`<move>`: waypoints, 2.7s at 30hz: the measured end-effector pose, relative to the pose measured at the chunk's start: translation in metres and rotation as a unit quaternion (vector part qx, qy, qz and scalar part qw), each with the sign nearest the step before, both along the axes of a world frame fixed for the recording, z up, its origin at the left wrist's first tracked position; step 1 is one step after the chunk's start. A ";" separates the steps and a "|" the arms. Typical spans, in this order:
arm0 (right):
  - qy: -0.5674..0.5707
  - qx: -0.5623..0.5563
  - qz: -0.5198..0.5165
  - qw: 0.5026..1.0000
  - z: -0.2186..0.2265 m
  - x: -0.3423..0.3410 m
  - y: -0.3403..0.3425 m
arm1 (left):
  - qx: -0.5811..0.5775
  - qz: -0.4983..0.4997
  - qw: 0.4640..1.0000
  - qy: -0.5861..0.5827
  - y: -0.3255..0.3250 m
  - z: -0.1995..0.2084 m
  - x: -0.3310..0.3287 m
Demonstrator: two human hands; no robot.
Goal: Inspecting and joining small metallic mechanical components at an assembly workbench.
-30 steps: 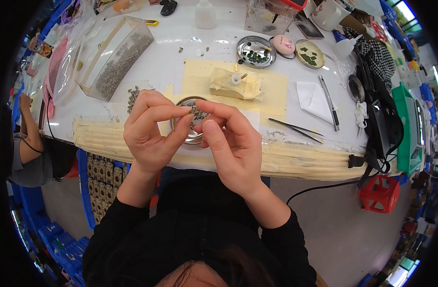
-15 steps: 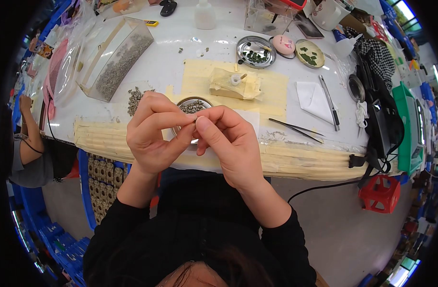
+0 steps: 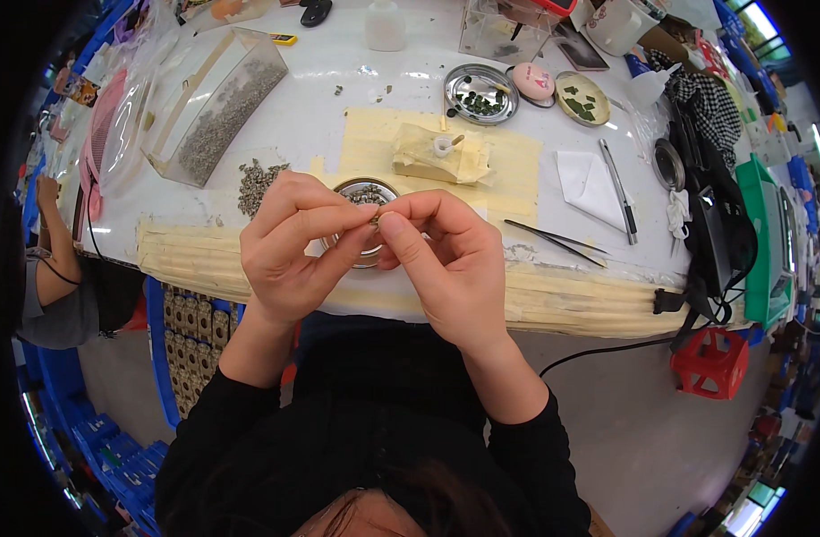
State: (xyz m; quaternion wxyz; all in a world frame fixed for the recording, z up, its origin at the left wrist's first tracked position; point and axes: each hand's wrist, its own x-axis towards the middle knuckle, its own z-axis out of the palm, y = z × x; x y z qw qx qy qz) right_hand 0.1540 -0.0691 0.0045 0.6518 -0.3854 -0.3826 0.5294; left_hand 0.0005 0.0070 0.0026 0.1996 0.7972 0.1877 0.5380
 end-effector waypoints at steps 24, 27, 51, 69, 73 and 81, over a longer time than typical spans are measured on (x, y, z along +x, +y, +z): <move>-0.455 0.209 -0.237 0.833 -0.012 -0.009 -0.001 | -0.015 0.034 0.999 -0.010 0.001 -0.004 -0.002; -0.342 0.167 -0.170 0.909 -0.016 -0.011 -0.003 | -0.032 0.029 0.999 -0.013 -0.001 -0.002 -0.002; -0.373 0.144 -0.201 0.894 -0.003 -0.003 0.001 | 0.037 0.034 0.999 0.020 0.000 -0.004 0.000; -0.237 0.071 -0.140 0.959 -0.005 -0.007 -0.001 | 0.008 0.051 0.999 0.004 0.000 -0.005 0.000; -0.427 0.216 -0.196 0.856 -0.004 -0.009 0.001 | -0.019 0.053 0.998 0.008 0.000 -0.005 -0.002; -0.542 0.265 -0.255 0.756 -0.011 -0.008 0.005 | -0.065 0.052 0.997 0.005 -0.002 -0.003 -0.004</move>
